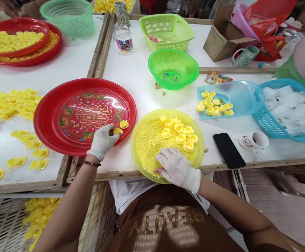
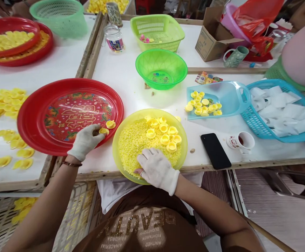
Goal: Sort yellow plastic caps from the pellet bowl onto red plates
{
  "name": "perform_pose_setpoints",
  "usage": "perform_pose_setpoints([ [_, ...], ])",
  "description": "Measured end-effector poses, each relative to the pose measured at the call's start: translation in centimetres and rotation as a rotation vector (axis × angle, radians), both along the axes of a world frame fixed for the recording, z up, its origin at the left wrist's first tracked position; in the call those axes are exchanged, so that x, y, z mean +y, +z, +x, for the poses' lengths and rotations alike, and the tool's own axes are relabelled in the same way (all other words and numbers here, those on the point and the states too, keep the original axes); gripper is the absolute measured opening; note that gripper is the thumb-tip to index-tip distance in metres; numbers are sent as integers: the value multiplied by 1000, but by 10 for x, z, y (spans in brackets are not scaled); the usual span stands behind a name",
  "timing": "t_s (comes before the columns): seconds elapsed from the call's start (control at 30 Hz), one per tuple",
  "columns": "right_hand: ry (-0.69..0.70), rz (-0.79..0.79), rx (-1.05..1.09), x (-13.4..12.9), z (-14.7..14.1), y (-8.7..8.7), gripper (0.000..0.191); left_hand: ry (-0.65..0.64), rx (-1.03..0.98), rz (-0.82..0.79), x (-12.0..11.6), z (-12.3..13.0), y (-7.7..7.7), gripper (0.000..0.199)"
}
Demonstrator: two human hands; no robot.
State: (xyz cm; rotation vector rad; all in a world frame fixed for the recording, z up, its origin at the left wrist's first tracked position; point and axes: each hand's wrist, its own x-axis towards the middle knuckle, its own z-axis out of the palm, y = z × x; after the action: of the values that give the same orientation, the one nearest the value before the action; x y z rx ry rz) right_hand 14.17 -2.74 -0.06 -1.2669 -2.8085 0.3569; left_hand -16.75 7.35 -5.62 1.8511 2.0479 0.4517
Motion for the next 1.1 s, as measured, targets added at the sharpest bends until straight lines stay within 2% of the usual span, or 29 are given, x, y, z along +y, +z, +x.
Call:
perform_pose_setpoints([
  [0.07,23,-9,-8,0,-2,-4,30,4,25,54,-1,9,8,28],
  [0.13,40,-45,9,3,-2,-8,31,1,50,223,-5,29,23,32],
  [0.2,11,-136,106,7,-1,-11,33,-89,3,339,-10,59,38,30],
  [0.23,-29,-202,204,9,0,-12,32,-167,-48,339,-12,78,45,27],
  [0.3,-169,-354,488,15,3,-12,31,-305,-142,244,-15,115,52,24],
  [0.4,-467,-653,1011,23,8,-12,34,-370,-158,188,-13,157,51,32],
  [0.47,-630,-887,1271,28,11,-11,38,-390,-152,176,-12,169,49,35],
  [0.53,-709,-1034,1406,32,13,-8,39,-422,-157,164,-15,171,49,34],
  [0.63,-726,-989,1537,38,12,1,42,-482,-173,140,-27,163,50,25],
  [0.8,-685,-719,1672,51,0,17,47,-540,-241,106,-55,153,44,16],
  [0.93,-680,-606,1673,55,-10,14,43,-558,-322,117,-64,159,42,10],
  [1.1,-663,-573,1690,54,-9,10,46,-556,-369,143,-64,161,43,12],
])
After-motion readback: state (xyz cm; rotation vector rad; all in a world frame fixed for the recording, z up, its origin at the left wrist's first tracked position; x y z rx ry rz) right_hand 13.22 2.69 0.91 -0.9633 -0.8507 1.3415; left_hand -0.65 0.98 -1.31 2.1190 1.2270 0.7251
